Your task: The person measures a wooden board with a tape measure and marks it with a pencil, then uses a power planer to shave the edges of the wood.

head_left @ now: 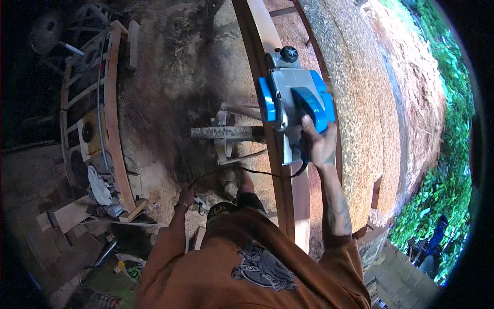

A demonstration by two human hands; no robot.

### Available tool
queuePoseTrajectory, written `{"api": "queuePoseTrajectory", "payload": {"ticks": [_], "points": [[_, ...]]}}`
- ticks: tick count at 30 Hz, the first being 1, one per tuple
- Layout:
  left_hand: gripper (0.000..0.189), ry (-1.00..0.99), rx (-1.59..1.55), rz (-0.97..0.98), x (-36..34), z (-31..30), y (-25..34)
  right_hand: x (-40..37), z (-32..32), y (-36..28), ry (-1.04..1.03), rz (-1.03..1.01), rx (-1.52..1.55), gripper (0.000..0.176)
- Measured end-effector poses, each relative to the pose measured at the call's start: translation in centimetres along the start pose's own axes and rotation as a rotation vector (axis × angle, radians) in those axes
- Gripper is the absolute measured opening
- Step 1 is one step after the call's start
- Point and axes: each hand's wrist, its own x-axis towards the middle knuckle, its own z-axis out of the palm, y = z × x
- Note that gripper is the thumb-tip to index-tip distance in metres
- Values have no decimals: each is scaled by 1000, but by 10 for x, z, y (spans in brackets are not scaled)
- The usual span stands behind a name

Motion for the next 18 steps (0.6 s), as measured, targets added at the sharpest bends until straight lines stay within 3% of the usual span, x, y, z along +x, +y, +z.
{"api": "queuePoseTrajectory", "payload": {"ticks": [2,3,6,9,12,15,18], "points": [[42,19,-59,27,-23,20,-15,-2,-6,-1,-3,-11,-8,45],[41,35,-46,66,-23,41,-45,-4,-7,-5,3,-117,23,44],[38,12,-74,221,-50,73,-82,-8,-14,-7,-32,-66,33,43],[42,-27,-235,-42,-71,107,-103,-13,-21,-15,-51,-119,51,44],[48,-2,-268,-40,-97,126,-107,-14,-29,-20,-96,-61,-31,46],[51,3,-213,28,-136,140,-104,-13,-28,-20,-73,-163,44,49],[49,-49,-374,-82,-150,172,-138,-8,-29,-26,-103,-115,16,50]]}}
